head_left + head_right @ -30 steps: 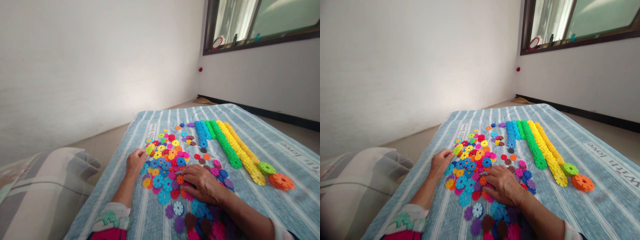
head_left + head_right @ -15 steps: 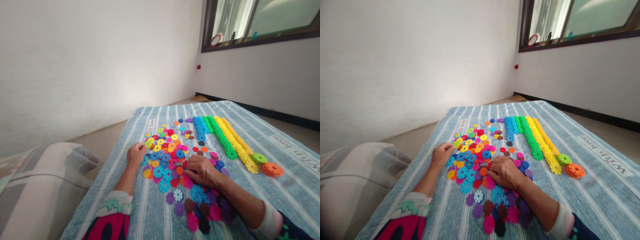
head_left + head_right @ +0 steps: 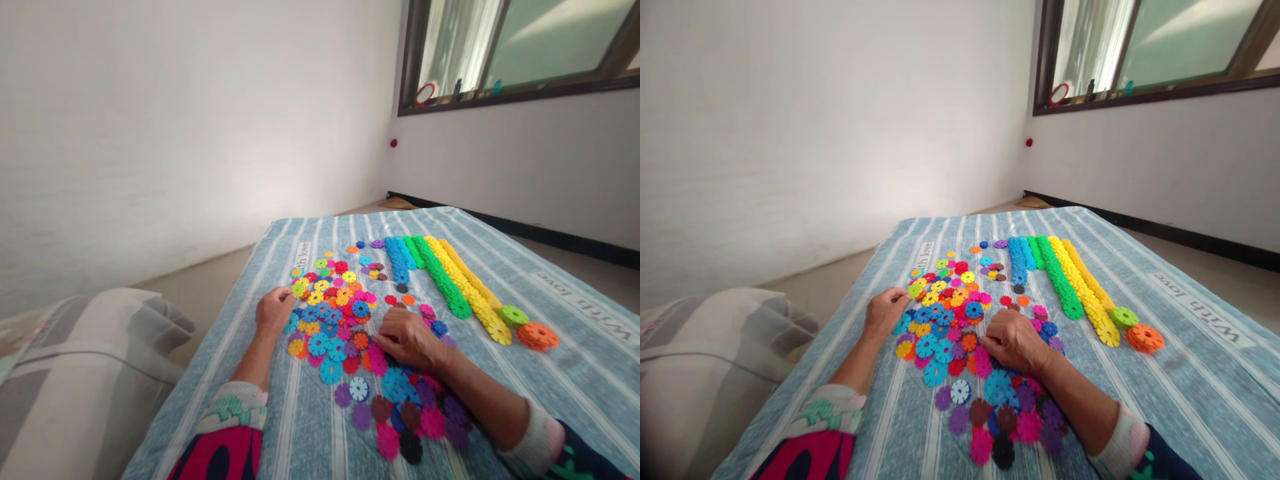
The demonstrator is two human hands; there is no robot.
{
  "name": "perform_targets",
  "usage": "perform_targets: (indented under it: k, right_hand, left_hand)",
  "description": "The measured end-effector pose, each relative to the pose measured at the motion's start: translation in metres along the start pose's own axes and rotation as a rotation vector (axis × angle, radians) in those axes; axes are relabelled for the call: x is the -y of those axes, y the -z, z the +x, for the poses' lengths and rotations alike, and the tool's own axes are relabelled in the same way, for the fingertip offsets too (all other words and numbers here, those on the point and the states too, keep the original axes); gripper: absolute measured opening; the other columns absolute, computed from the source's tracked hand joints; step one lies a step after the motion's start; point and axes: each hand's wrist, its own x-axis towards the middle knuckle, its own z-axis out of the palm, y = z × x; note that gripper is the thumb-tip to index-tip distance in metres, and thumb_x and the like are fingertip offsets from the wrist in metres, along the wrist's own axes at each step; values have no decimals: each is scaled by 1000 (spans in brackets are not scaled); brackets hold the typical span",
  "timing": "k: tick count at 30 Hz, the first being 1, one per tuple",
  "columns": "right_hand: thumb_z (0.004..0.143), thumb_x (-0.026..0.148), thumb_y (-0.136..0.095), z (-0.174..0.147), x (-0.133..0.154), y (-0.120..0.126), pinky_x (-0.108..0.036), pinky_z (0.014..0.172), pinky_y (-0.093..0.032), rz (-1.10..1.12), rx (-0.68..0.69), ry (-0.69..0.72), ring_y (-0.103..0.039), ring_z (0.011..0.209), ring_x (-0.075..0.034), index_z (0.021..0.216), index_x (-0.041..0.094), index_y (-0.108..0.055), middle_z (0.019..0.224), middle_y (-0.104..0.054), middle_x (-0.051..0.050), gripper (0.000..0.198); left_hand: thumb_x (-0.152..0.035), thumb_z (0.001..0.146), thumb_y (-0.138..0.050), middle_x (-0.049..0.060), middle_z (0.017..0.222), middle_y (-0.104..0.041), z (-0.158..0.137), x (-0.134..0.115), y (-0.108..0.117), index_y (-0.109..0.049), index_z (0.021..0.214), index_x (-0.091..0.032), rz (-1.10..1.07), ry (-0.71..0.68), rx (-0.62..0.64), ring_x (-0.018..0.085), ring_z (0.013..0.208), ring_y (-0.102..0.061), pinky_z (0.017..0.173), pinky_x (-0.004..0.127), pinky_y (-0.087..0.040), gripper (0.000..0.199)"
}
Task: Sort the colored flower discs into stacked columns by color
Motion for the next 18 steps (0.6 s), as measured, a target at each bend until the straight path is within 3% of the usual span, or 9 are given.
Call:
perform_targets:
  k: [5, 9, 14, 18]
  right_hand:
    - [91, 24, -46, -2, -2, -4, -28, 63, -31, -23, 0, -1, -47, 62, -12, 55, 18, -49, 59, -55, -2, 37]
    - [92, 25, -45, -3, -2, -6, -28, 62, -30, -19, -13, 7, -47, 63, -13, 57, 18, -50, 60, -56, -2, 36]
    - [92, 26, -46, -4, -3, -9, -29, 62, -29, -27, -26, -10, -48, 65, -14, 61, 18, -52, 64, -58, -3, 33]
    - [92, 24, -46, -5, -4, -13, -29, 62, -29, -34, -50, 4, -48, 64, -14, 62, 18, -53, 63, -57, -2, 32]
  left_hand:
    - [-30, 76, -49, 5, 83, -71, -4, -8, 2, -68, 83, -18, 50, -50, -60, 20, 80, -65, 73, 28, -47, 24]
    - [-26, 79, -49, 7, 92, -70, -15, -26, -5, -67, 86, -18, 103, -351, -147, 21, 90, -63, 83, 32, -48, 21]
    - [-28, 82, -55, 10, 109, -66, -40, -56, -19, -64, 102, -18, 128, -735, 8, 22, 106, -58, 95, 38, -45, 24]
    - [-43, 82, -58, 9, 113, -63, -68, -82, -21, -61, 103, -21, 266, -817, 178, 25, 110, -54, 98, 44, -41, 31]
